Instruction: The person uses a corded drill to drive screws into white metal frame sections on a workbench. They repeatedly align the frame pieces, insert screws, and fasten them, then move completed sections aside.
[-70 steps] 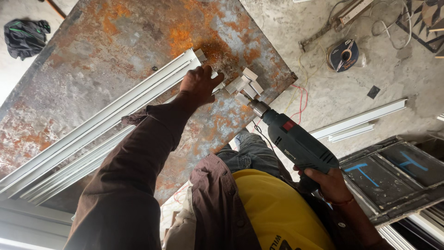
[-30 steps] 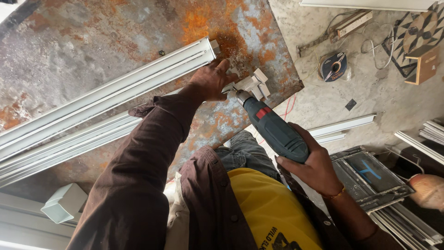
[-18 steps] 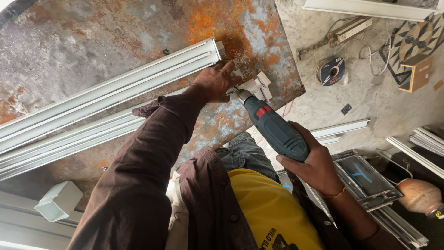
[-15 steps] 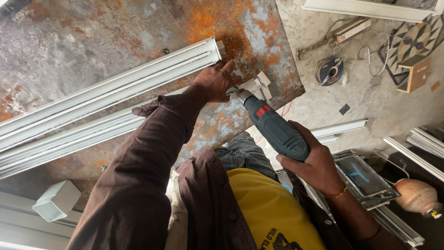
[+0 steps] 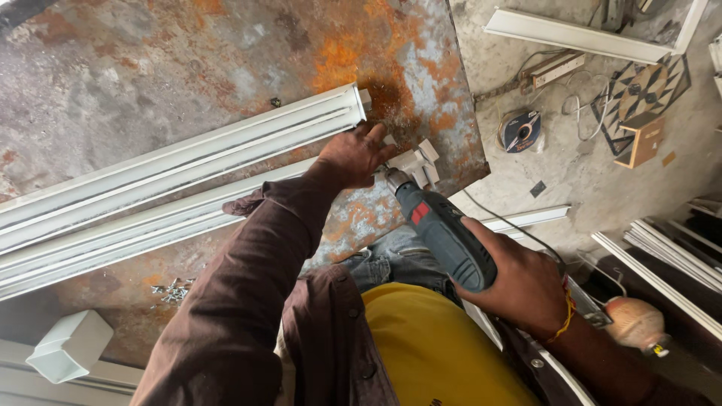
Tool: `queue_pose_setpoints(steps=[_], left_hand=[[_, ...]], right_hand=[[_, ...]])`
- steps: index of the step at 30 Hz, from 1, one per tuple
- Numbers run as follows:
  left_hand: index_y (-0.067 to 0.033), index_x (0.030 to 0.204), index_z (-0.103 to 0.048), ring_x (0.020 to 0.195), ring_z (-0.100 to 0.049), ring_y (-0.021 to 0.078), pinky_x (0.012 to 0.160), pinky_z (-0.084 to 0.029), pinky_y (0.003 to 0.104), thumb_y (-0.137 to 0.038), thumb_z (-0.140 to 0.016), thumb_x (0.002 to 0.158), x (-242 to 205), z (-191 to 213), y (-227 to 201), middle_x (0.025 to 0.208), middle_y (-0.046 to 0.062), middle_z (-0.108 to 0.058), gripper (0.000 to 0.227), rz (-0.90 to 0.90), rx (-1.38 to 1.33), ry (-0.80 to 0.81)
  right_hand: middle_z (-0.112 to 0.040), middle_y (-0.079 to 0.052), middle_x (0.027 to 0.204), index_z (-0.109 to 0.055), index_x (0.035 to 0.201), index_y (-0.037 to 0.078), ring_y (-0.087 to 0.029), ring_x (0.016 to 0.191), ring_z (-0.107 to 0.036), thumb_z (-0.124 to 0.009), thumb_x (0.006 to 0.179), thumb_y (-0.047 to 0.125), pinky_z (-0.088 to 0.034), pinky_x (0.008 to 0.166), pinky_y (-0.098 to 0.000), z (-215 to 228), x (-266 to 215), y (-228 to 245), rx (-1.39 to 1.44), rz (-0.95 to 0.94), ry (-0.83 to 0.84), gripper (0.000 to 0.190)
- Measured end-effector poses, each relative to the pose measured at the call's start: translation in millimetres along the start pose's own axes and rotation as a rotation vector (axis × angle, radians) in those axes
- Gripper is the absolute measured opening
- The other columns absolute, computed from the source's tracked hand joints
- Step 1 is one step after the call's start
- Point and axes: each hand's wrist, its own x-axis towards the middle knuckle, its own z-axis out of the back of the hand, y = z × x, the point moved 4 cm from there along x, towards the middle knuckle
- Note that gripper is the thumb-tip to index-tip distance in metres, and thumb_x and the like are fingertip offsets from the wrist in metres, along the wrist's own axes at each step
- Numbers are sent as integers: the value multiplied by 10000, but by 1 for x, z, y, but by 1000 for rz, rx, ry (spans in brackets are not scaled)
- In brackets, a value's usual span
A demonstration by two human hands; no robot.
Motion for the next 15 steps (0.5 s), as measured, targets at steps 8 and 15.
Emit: queue_pose_setpoints(steps=[8,15], left_hand=[[-226,1449,-517,1265,-517,353,939,-551,454,-264,-735,795,6,-3,7,1408,158,-441,690,-34,-72,-89],[-215,1431,-535,1125,-599,340,821,-594,440,-183,-613,906,7,-13,10,1332,158,-478,532,-38,-128,-132]], right_hand=[[-655,-169,1283,-438,1520,147,-385,1042,-682,-846,556,418,-561,824,-474,3,5,-1,0,204,28,1081],[-689,-116,1250,-535,1425,91,-292,1000,-724,-731,787,236,-582,774,-351,-2,4,2,-94,392,-142,683]])
